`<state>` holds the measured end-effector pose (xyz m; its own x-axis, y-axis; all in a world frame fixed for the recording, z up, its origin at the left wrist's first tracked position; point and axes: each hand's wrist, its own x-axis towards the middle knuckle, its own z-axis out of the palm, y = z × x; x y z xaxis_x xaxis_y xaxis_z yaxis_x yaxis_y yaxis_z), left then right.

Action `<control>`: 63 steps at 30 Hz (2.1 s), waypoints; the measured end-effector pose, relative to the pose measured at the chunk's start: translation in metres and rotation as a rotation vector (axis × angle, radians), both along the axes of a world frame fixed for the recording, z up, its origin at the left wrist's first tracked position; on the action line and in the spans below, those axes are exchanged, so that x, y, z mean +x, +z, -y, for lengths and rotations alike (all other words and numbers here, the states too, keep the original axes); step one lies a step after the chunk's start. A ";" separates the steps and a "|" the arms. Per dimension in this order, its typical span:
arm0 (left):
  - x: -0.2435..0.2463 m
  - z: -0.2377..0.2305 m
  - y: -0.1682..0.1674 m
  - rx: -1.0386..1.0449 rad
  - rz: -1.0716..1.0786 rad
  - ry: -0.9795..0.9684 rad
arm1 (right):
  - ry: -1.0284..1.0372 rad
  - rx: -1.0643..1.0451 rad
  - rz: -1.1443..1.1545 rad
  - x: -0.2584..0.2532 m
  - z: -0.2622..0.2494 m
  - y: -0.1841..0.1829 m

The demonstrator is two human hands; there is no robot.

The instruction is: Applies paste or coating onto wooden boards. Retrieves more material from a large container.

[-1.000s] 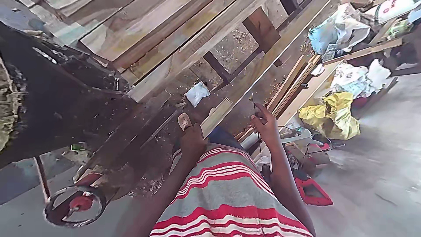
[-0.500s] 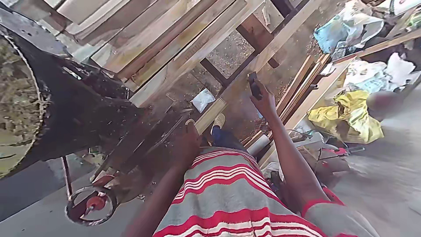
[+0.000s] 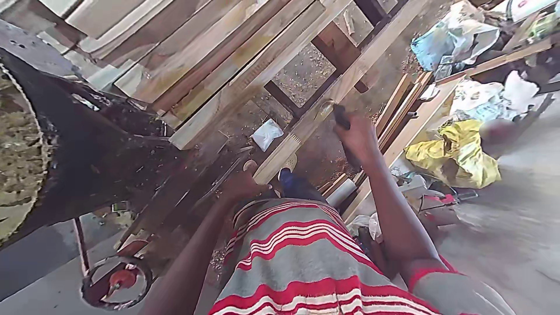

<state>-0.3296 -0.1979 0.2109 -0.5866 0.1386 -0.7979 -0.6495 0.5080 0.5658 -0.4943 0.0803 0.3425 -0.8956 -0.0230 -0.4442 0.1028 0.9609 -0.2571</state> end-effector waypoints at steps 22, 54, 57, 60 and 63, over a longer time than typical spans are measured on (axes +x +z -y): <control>-0.011 0.017 0.014 0.203 0.024 0.114 | -0.019 -0.246 0.092 0.067 0.031 -0.020; -0.014 0.035 0.011 0.264 -0.151 -0.018 | -0.157 -0.241 0.339 0.114 0.099 0.012; -0.014 0.041 -0.002 0.366 -0.076 0.053 | -0.311 -0.382 0.264 0.085 0.053 0.011; -0.024 0.046 0.000 0.386 -0.004 -0.006 | -0.306 -0.415 0.086 0.035 0.006 0.007; -0.030 0.051 -0.013 0.428 0.034 -0.021 | -0.187 -0.358 -0.138 -0.037 -0.032 -0.009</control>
<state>-0.3594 -0.2490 0.1974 -0.5547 0.4730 -0.6845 -0.6636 0.2448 0.7069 -0.5308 0.1121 0.3331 -0.9495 0.0145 -0.3134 0.2083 0.7762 -0.5950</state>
